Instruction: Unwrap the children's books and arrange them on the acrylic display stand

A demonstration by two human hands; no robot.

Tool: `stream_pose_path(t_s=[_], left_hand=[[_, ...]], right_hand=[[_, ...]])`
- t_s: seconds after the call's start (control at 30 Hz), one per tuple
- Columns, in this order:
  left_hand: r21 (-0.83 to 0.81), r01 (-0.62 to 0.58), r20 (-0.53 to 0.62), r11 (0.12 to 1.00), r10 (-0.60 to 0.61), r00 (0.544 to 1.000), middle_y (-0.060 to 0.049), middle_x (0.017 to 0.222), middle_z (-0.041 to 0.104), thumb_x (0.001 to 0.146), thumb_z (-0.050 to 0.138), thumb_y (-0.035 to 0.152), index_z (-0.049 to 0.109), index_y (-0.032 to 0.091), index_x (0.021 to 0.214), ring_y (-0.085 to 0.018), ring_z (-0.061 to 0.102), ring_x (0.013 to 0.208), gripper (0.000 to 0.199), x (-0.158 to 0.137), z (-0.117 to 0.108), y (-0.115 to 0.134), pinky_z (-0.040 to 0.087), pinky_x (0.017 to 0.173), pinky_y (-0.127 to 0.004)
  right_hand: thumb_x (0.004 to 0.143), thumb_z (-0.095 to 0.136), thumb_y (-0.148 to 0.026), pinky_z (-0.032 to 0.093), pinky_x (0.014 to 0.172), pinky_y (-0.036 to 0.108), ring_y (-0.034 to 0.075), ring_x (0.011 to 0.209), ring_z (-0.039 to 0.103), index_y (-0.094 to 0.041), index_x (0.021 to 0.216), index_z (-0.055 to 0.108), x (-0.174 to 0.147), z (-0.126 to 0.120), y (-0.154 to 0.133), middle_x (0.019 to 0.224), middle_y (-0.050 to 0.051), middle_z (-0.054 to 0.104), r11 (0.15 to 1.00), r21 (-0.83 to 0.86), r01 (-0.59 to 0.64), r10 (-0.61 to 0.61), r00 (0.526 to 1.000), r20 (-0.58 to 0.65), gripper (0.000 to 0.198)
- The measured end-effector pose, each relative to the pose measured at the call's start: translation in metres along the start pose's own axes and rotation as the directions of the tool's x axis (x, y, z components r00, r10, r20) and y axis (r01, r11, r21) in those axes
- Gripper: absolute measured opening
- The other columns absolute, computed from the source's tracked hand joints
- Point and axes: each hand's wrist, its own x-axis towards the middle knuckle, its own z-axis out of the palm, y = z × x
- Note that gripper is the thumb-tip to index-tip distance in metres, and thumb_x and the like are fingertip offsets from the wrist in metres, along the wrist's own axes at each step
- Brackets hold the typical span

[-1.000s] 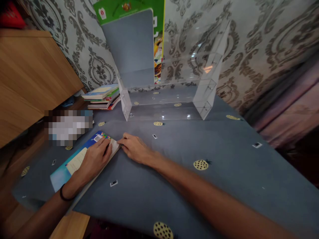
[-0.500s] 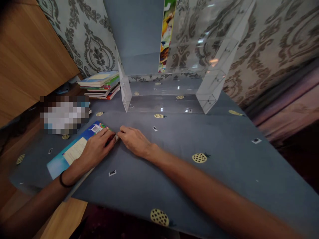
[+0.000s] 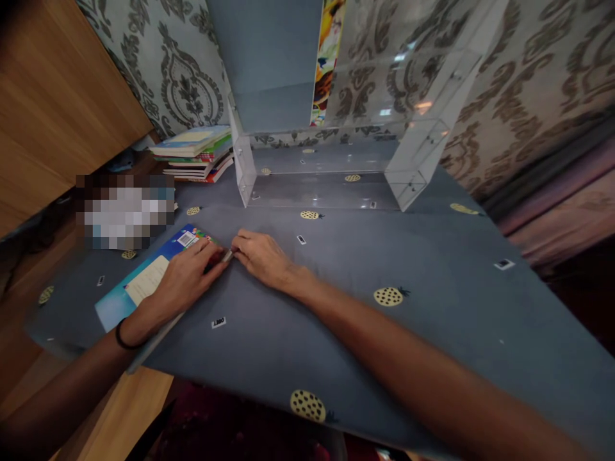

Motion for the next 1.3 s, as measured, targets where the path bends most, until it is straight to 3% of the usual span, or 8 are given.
stream_pose_path(t_s=[0.63,0.83,0.93,1.13,1.3], left_hand=[[0.146,-0.043,0.018,0.988,0.040,0.999,-0.008,0.087,0.063,0.099,0.048,0.019,0.067,0.013,0.088,-0.022,0.063,0.082,0.022,0.004,-0.007,0.009,0.050,0.076,-0.033],[0.120,-0.023,0.030,0.992,0.019,0.999,-0.008,0.087,0.064,0.098,0.048,0.018,0.067,0.012,0.090,-0.021,0.063,0.082,0.022,0.003,-0.007,0.008,0.051,0.077,-0.032],[0.105,-0.032,0.014,0.994,0.030,0.999,-0.009,0.090,0.064,0.098,0.050,0.019,0.068,0.012,0.093,-0.022,0.063,0.085,0.021,0.002,-0.006,0.007,0.051,0.077,-0.033],[0.076,-0.075,-0.052,0.994,0.079,0.996,-0.008,0.092,0.065,0.100,0.050,0.024,0.071,0.014,0.097,-0.023,0.063,0.087,0.023,-0.003,0.000,0.004,0.052,0.076,-0.034],[0.062,-0.138,-0.092,0.988,0.144,0.985,-0.010,0.096,0.064,0.102,0.046,0.025,0.070,0.015,0.100,-0.023,0.061,0.089,0.026,-0.008,0.003,-0.001,0.053,0.078,-0.035]], right_hand=[[0.089,0.060,-0.005,0.042,0.072,0.026,0.015,0.078,0.057,-0.014,0.090,0.069,0.001,0.003,0.003,0.086,0.003,0.063,0.999,0.039,-0.016,0.017,0.999,-0.044,0.013],[0.091,0.057,-0.007,0.045,0.078,0.028,0.017,0.085,0.060,-0.016,0.114,0.069,0.001,0.002,0.000,0.096,0.005,0.064,1.000,-0.001,0.028,-0.028,0.999,-0.042,0.027],[0.093,0.053,-0.008,0.045,0.077,0.028,0.017,0.084,0.060,-0.018,0.119,0.068,-0.001,0.003,0.000,0.099,0.006,0.063,0.998,-0.051,0.046,-0.047,0.999,-0.013,0.031],[0.094,0.051,-0.007,0.042,0.075,0.027,0.017,0.084,0.058,-0.018,0.109,0.074,0.000,0.000,-0.003,0.095,0.006,0.063,0.986,-0.147,0.084,-0.074,0.995,0.069,0.029],[0.096,0.051,-0.009,0.041,0.069,0.028,0.020,0.094,0.058,-0.017,0.117,0.071,-0.002,-0.006,-0.014,0.103,0.009,0.066,0.954,-0.292,0.067,-0.021,0.987,0.157,0.030]])
